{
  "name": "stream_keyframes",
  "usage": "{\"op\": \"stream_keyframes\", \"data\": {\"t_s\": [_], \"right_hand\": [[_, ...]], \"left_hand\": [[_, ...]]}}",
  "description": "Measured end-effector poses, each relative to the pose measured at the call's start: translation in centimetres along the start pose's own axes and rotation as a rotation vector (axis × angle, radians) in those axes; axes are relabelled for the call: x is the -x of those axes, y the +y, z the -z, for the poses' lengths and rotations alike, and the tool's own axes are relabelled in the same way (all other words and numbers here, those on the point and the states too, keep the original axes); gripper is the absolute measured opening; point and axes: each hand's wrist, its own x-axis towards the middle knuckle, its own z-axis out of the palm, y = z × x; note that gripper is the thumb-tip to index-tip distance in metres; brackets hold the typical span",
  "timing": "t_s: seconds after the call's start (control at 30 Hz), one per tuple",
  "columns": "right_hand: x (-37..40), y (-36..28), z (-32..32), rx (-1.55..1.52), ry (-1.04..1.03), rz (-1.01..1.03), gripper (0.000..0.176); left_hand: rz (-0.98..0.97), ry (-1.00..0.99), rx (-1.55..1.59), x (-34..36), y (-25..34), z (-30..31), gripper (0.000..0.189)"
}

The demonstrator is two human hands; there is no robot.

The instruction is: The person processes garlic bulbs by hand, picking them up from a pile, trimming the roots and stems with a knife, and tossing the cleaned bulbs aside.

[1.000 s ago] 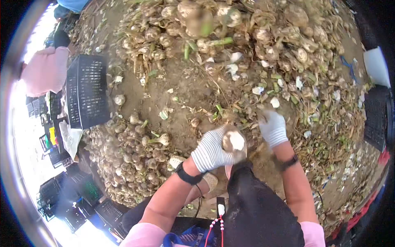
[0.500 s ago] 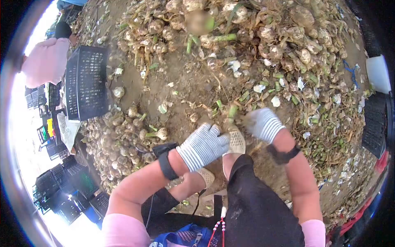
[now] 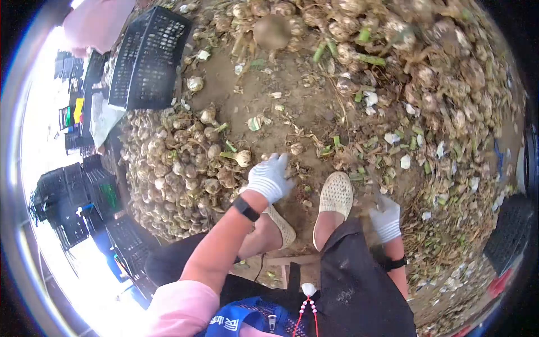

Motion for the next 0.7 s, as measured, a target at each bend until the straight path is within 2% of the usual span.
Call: {"op": "stream_keyframes", "data": {"t_s": [0.03, 0.07, 0.1, 0.13, 0.17, 0.2, 0.23, 0.27, 0.33, 0.37, 0.4, 0.47, 0.5, 0.53, 0.57, 0.6, 0.63, 0.67, 0.7], "right_hand": [[-0.2, 0.8, 0.2, -0.044, 0.031, 0.039, 0.030], [-0.3, 0.0, 1.0, 0.060, -0.001, 0.008, 0.034], [-0.5, 1.5, 1.0, 0.016, 0.007, -0.014, 0.033], [-0.7, 0.3, 1.4, 0.079, -0.019, -0.051, 0.034], [-0.8, 1.7, 0.7, -0.053, 0.090, 0.015, 0.033], [-1.0, 1.6, 0.8, -0.191, 0.085, -0.056, 0.029], [-1.5, 1.9, 0.8, -0.035, 0.123, 0.003, 0.021], [-2.1, 1.0, 0.8, -0.036, 0.114, 0.026, 0.021], [-2.2, -0.8, 1.3, 0.131, 0.101, -0.123, 0.019], [-2.4, -1.1, 0.9, 0.130, 0.104, -0.114, 0.019], [-2.7, -1.1, 0.3, 0.050, 0.091, -0.004, 0.018], [-3.2, -1.1, 0.1, -0.097, 0.105, 0.209, 0.016], [-3.6, -1.5, 0.3, -0.072, 0.050, 0.212, 0.014], [-4.2, -1.3, 0.0, -0.057, 0.059, 0.243, 0.016], [-3.9, -3.5, 0.3, -0.082, 0.036, 0.193, 0.016], [-3.5, -5.5, 0.7, -0.113, 0.010, 0.141, 0.017], [-3.6, -5.4, 1.3, -0.120, 0.036, 0.143, 0.017], [-3.6, -4.8, 1.9, -0.022, 0.062, 0.176, 0.017], [-3.5, -4.3, 2.4, 0.081, 0.083, 0.204, 0.017]], "left_hand": [[0.048, -0.035, 0.044, -0.5, 0.4, 0.1, 0.059], [-0.009, 0.041, 0.048, 0.1, 0.7, 0.2, 0.056], [-0.054, -0.072, 0.023, 0.1, 1.2, 0.0, 0.050], [-0.089, -0.179, 0.000, -0.1, 0.7, 0.3, 0.044], [-0.032, -0.144, 0.002, 0.4, -1.1, 1.3, 0.044], [-0.091, -0.114, -0.184, 0.8, -2.4, 2.3, 0.037], [-0.161, -0.093, -0.373, 1.2, -4.0, 3.2, 0.030], [-0.068, -0.028, -0.447, 2.1, -7.1, 4.6, 0.030], [0.381, 0.113, -0.569, 4.8, -15.0, 8.2, 0.031], [0.590, 0.199, -0.617, 6.3, -18.1, 9.9, 0.032], [0.790, 0.287, -0.578, 8.0, -17.4, 12.2, 0.031], [0.822, 0.469, -0.526, 8.8, -16.1, 13.8, 0.031], [0.762, 0.417, -0.473, 7.6, -14.2, 14.4, 0.032], [0.761, 0.124, -0.348, 5.6, -11.5, 15.7, 0.031], [0.535, 0.215, -0.286, 4.1, -12.1, 13.1, 0.032], [0.334, 0.382, -0.073, 2.1, -12.4, 10.5, 0.039], [0.180, 0.425, 0.164, -0.8, -11.9, 9.7, 0.045], [0.174, 0.572, 0.143, -2.9, -9.7, 10.0, 0.050], [0.070, 0.661, 0.290, -6.4, -9.9, 9.4, 0.058]]}}
